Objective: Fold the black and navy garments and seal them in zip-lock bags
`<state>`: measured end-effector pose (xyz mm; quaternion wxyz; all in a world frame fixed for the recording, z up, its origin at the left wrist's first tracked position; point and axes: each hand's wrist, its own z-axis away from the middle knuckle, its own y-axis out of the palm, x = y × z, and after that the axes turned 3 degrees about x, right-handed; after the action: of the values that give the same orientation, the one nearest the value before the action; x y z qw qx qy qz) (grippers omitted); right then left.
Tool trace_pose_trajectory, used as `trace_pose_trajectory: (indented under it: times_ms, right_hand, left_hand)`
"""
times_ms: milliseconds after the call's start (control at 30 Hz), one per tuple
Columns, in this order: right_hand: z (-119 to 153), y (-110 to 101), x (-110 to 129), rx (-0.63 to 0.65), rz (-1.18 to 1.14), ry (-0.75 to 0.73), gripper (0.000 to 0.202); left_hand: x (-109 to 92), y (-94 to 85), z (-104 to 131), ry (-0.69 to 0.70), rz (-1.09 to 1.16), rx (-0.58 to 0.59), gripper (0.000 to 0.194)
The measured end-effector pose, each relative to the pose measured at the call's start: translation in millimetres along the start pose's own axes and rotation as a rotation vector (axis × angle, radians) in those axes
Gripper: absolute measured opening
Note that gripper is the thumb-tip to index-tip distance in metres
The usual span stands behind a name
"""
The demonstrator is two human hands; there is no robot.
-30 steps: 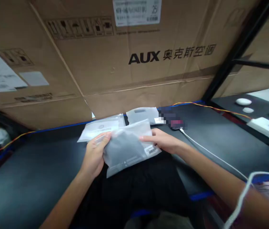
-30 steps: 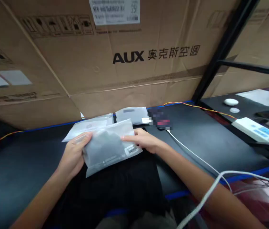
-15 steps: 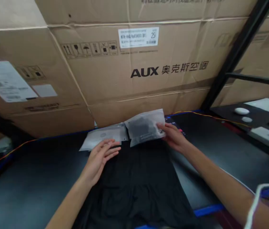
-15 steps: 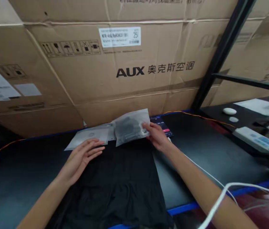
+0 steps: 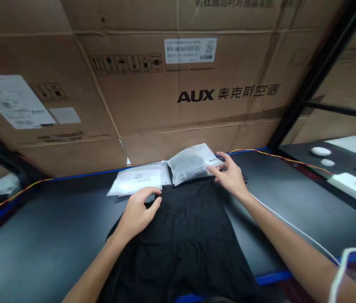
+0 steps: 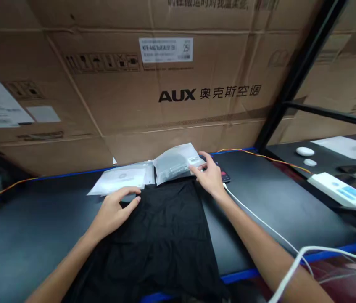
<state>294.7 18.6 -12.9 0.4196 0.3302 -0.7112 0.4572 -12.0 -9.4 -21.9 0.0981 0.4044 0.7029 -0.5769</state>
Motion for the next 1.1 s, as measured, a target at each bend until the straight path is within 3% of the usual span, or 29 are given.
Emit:
trace_pose_trajectory:
  times_ms: [167, 300, 500, 667, 800, 900, 1000, 1100]
  right_hand:
    - [3.7, -2.0, 3.9, 0.004, 0.172, -0.122, 0.042]
    - [8.4, 3.8, 5.9, 0.155, 0.084, -0.171, 0.029]
    - [12.5, 13.2, 2.2, 0.232, 0.076, -0.199, 0.022]
    - [12.5, 10.0, 3.7, 0.376, 0.145, -0.270, 0.023]
    - [10.7, -0.3, 5.4, 0.581, 0.385, -0.425, 0.026]
    - [8.4, -6.2, 2.8, 0.692, 0.517, -0.406, 0.032]
    - [6.9, -7.7, -0.4, 0.709, 0.531, -0.378, 0.032]
    - [7.1, -5.9, -1.5, 0.669, 0.518, -0.391, 0.032]
  left_hand:
    - [3.8, 9.8, -2.9, 0.126, -0.050, 0.133, 0.025]
    - [-9.4, 21.8, -26.4, 0.202, -0.168, 0.190, 0.022]
    - [-24.1, 39.7, -76.2, 0.214, -0.279, 0.102, 0.010]
    - [-26.8, 44.7, -95.8, 0.197, -0.275, 0.056, 0.016]
    - [-23.5, 34.0, -87.8, 0.205, -0.245, 0.012, 0.019]
    - [-10.5, 20.4, -67.5, 0.190, -0.257, 0.060, 0.017]
    - [7.2, 7.4, -43.8, 0.173, -0.314, 0.211, 0.021]
    - [19.3, -2.3, -28.1, 0.157, -0.346, 0.232, 0.028]
